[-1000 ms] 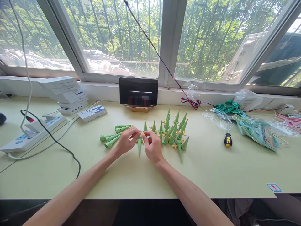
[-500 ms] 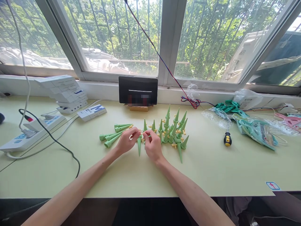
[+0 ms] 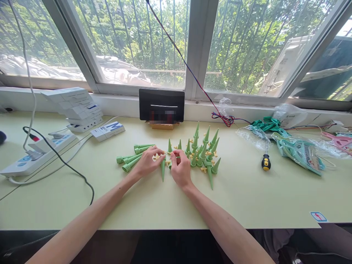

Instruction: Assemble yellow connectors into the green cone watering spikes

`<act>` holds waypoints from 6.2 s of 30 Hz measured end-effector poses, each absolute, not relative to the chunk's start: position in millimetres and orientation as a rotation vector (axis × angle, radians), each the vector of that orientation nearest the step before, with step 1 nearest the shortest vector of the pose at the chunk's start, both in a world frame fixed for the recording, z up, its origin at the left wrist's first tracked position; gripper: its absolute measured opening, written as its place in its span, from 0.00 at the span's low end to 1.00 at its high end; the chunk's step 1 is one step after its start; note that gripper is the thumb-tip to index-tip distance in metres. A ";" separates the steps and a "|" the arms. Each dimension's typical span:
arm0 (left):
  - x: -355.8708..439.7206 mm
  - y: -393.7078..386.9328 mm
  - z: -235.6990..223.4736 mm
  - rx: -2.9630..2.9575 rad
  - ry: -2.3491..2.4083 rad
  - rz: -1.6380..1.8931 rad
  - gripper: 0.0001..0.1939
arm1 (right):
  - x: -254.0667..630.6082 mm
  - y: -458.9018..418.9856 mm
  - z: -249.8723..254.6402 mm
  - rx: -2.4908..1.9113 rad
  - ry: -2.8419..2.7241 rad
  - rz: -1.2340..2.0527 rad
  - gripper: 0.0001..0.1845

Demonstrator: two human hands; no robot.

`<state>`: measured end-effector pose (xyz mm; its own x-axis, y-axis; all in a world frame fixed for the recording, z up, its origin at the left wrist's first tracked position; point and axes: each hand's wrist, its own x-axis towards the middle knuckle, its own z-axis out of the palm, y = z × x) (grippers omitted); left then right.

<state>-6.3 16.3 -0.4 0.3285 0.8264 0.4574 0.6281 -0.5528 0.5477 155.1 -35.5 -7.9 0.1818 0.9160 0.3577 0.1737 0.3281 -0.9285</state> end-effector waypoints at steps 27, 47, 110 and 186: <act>-11.1 17.4 1.8 2.403 1.261 0.863 0.07 | 153.6 -36.6 -5.5 -1.179 -1.335 0.675 0.12; -10.8 19.1 -0.1 2.387 1.250 0.979 0.13 | 152.2 -37.4 -4.9 -1.194 -1.364 0.650 0.13; -18.6 29.4 -6.0 2.530 1.251 0.840 0.17 | 151.3 -38.9 -5.7 -1.144 -1.397 0.603 0.13; -3.8 13.3 -5.1 2.332 1.032 1.458 0.09 | 156.1 -38.0 -9.3 -1.132 -1.461 0.806 0.16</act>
<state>-3.8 13.3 -5.1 0.2682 0.6528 0.7085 0.4512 -0.7349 0.5063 156.1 -38.0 -9.3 0.0201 0.9428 0.3327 0.2213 0.3203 -0.9211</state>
